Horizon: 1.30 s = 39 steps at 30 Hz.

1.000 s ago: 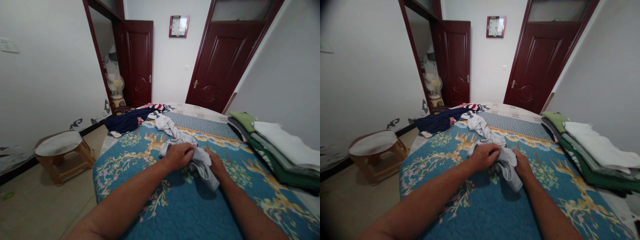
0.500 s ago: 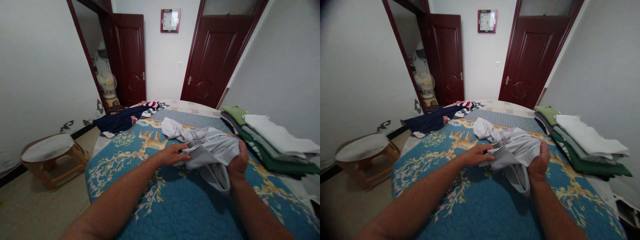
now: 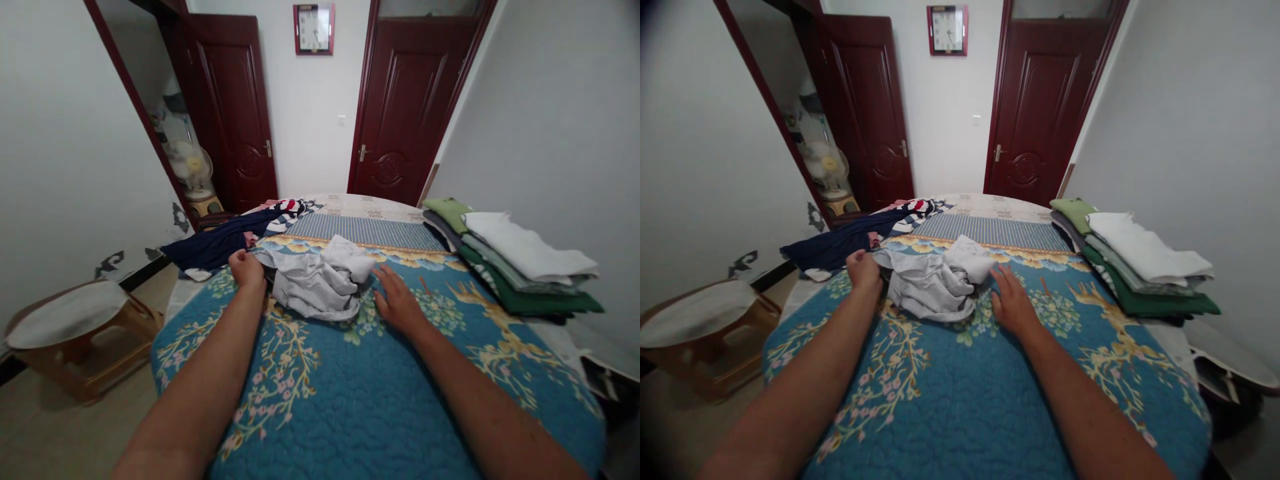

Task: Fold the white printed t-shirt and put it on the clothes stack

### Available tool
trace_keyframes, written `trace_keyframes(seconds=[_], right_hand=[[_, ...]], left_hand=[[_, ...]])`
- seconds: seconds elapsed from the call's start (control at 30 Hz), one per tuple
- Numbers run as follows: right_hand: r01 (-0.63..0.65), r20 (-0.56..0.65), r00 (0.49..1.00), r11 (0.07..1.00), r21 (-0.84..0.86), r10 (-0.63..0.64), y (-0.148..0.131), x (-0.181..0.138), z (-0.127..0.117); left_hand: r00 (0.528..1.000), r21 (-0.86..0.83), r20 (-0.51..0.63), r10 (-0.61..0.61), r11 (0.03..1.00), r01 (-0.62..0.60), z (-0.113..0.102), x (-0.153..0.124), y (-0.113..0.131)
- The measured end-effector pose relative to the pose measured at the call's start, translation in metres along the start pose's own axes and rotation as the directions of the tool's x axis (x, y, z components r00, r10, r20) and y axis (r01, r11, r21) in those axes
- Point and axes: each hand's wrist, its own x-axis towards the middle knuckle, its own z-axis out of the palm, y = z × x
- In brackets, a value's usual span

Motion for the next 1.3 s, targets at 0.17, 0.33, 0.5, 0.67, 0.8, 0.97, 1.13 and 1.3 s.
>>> trace_keyframes(seconds=[0.17, 0.33, 0.5, 0.67, 0.8, 0.97, 1.13, 1.3], right_hand=[[-0.030, 0.060, 0.998, 1.000, -0.011, 0.030, 0.015, -0.005, 0.019], [-0.061, 0.056, 0.997, 0.998, 0.023, 0.060, 0.003, -0.001, 0.020], [-0.154, 0.045, 0.987, 0.987, -0.043, 0.156, 0.001, 0.017, 0.025], [-0.204, 0.059, 0.978, 0.978, 0.050, 0.201, 0.001, 0.038, 0.030], [-0.351, -0.243, 0.888, 0.917, 0.192, 0.391, -0.007, 0.047, 0.006], [-0.307, -0.623, 0.680, 0.922, 0.237, 0.386, -0.032, 0.069, -0.052], [-0.400, -0.498, 0.756, 0.902, 0.164, 0.425, -0.020, 0.079, -0.075], [-0.681, -0.258, 0.708, 0.732, -0.002, 0.658, 0.043, 0.053, -0.059]], left_hand=[[0.978, 0.216, 0.029, 0.206, 0.954, -0.208, -0.003, 0.007, -0.002], [0.875, 0.329, 0.361, 0.323, 0.834, -0.444, 0.004, -0.007, -0.007], [0.729, 0.241, 0.634, 0.257, 0.831, -0.502, 0.002, -0.006, -0.014], [0.737, 0.196, 0.622, 0.264, 0.859, -0.473, 0.006, -0.007, -0.020], [0.786, 0.244, 0.576, 0.224, 0.871, -0.427, 0.006, -0.007, -0.023], [0.790, 0.414, 0.583, 0.193, 0.766, -0.492, 0.004, -0.013, -0.010], [0.603, 0.382, 0.797, 0.010, 0.765, -0.518, -0.007, -0.019, 0.013], [0.226, 0.265, 0.958, -0.177, 0.848, -0.459, -0.023, -0.021, 0.027]])
